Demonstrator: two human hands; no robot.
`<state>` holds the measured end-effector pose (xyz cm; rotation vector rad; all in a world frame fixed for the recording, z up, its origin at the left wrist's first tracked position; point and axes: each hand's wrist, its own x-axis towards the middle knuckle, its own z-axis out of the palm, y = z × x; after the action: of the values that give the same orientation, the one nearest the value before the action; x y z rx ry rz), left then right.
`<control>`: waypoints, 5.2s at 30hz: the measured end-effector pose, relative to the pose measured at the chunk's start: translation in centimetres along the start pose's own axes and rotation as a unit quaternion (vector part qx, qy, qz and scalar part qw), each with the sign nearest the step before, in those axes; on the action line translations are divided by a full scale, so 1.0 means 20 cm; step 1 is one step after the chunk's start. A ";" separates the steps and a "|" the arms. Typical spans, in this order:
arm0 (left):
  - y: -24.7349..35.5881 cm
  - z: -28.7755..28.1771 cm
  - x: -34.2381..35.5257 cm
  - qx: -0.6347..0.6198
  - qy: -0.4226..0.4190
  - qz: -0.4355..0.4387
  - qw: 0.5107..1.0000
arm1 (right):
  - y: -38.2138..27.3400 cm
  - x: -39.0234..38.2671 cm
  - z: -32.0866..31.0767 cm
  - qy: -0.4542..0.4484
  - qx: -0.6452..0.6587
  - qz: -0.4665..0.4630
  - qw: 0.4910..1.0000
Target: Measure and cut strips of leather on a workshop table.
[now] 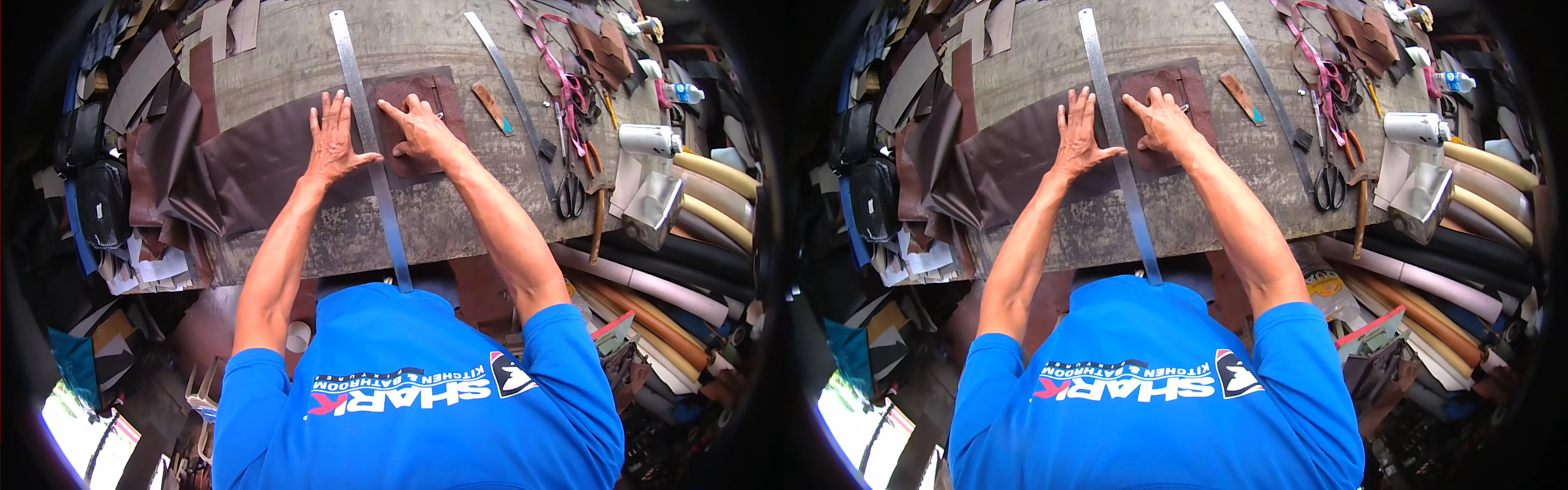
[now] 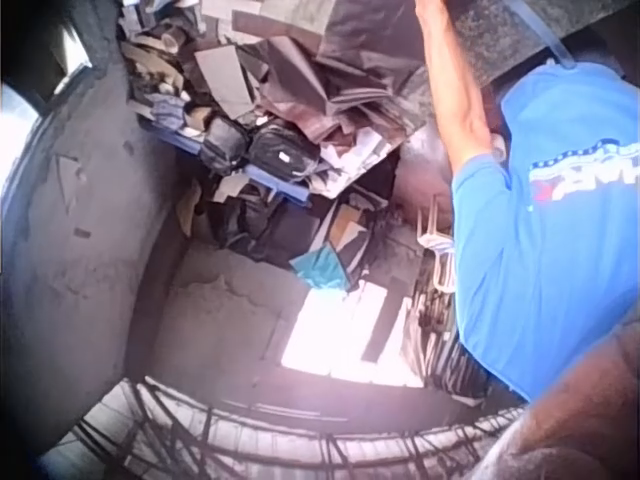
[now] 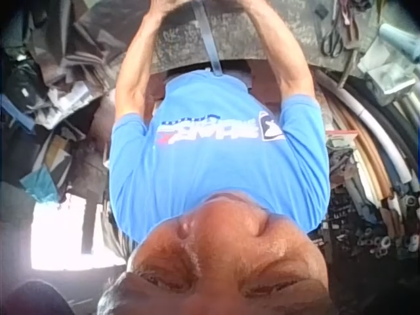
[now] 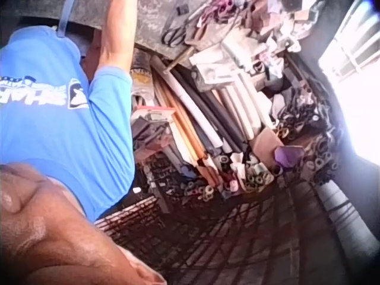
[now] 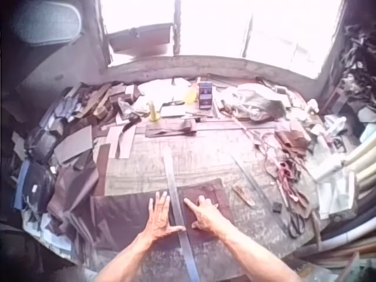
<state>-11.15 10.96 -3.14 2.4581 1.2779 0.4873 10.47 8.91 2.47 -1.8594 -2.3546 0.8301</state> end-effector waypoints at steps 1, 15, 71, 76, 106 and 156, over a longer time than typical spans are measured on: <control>-0.02 -0.02 -0.01 -0.001 -0.002 -0.001 1.000 | 0.00 0.00 0.00 -0.005 -0.004 0.003 1.000; 0.00 -0.09 -0.02 0.061 -0.126 0.015 0.990 | 0.02 0.00 0.02 0.003 0.012 0.002 1.000; 0.04 -0.04 0.01 0.115 -0.150 0.017 0.982 | 0.05 0.02 0.06 -0.005 0.005 0.028 1.000; 0.03 -0.05 0.00 0.104 -0.133 0.020 0.985 | 0.00 -0.01 0.07 0.037 -0.044 -0.001 0.998; 0.16 -0.14 0.08 0.117 -0.230 -0.029 0.966 | 0.56 -0.32 -0.22 0.243 0.349 0.305 0.852; 0.10 -0.11 0.02 0.066 -0.201 -0.024 0.977 | -0.02 0.33 0.12 0.322 0.422 0.088 0.843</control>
<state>-10.40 10.50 -0.28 2.4560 1.2232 -0.1108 7.41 13.97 -1.48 -1.5824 -1.1389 0.8602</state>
